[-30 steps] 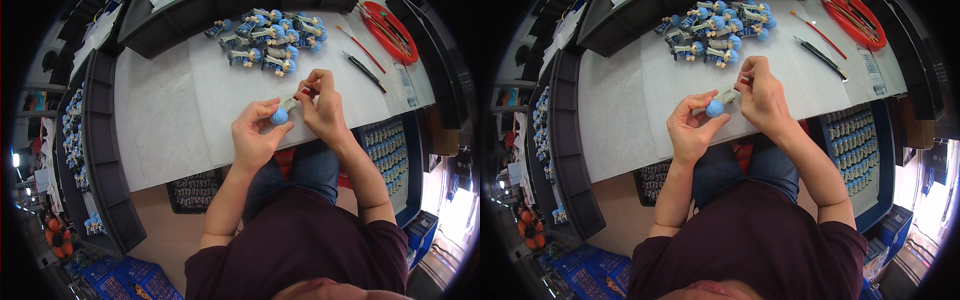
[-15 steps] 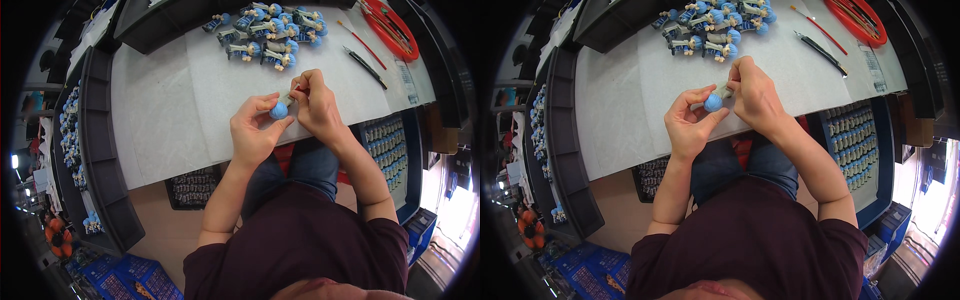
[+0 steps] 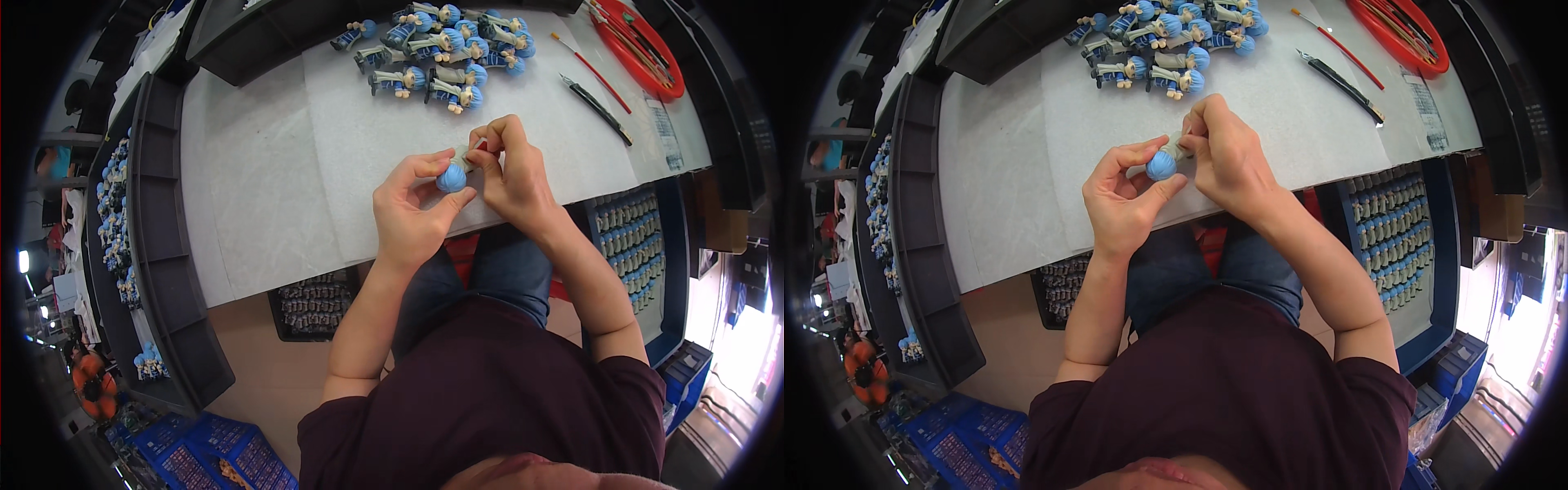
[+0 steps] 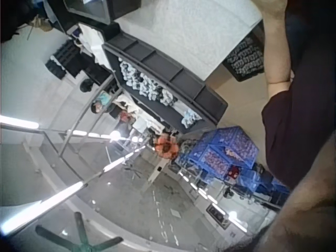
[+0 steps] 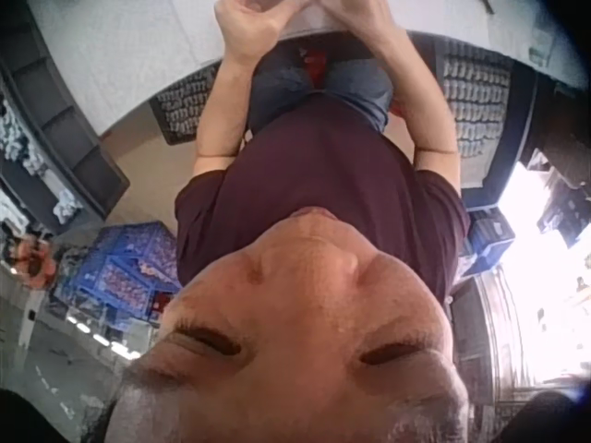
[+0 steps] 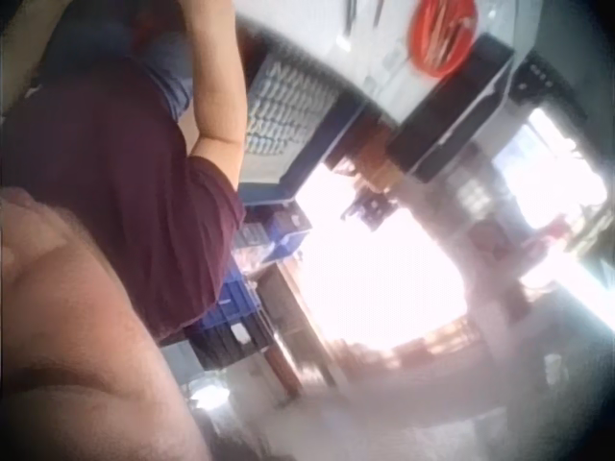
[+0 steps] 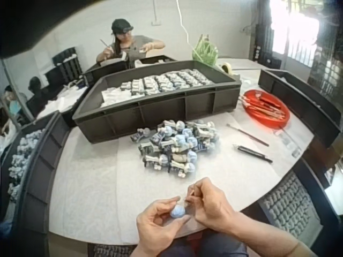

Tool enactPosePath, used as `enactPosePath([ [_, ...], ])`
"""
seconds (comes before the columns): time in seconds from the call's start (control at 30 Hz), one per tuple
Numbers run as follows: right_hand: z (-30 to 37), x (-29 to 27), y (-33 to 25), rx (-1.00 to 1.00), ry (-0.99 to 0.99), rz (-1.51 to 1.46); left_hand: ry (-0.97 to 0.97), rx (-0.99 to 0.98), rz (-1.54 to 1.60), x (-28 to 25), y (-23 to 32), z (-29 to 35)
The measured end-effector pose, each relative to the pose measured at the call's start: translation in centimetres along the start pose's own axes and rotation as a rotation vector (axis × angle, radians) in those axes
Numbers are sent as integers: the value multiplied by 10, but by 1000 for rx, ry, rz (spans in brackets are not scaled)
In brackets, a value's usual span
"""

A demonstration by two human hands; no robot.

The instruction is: The person sits at a workbench and assembles small blue and white figurines. They pick up a figurine from a tray, attach a small red component to its head, and place the finished item on the table. This process is repeated for multiple units.

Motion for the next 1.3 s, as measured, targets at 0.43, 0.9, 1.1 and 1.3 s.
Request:
enactPosePath([
  [0.43, -3, 3, 0, -65, 6, 40, -5, -10, -32, 0, 1, -1],
  [0.9, 1, 0, -6, -149, 11, 62, -17, 15, -15, 1, 0, 1],
  [1.1, -1, -1, -7, -151, -1, 69, -23, 12, -12, 1, 0, 1],
  [1.3, -3, -8, -1, -146, 12, 141, -17, -27, -11, 1, 1, 0],
])
Point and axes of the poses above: each hand's wrist, its own z-axis away from the middle knuckle, its own x-axis out of the palm, y = z × x, the point moved 9 cm from there along -z, towards the middle knuckle, and after that the axes turned 14 degrees about z, right-handed, at the moved point
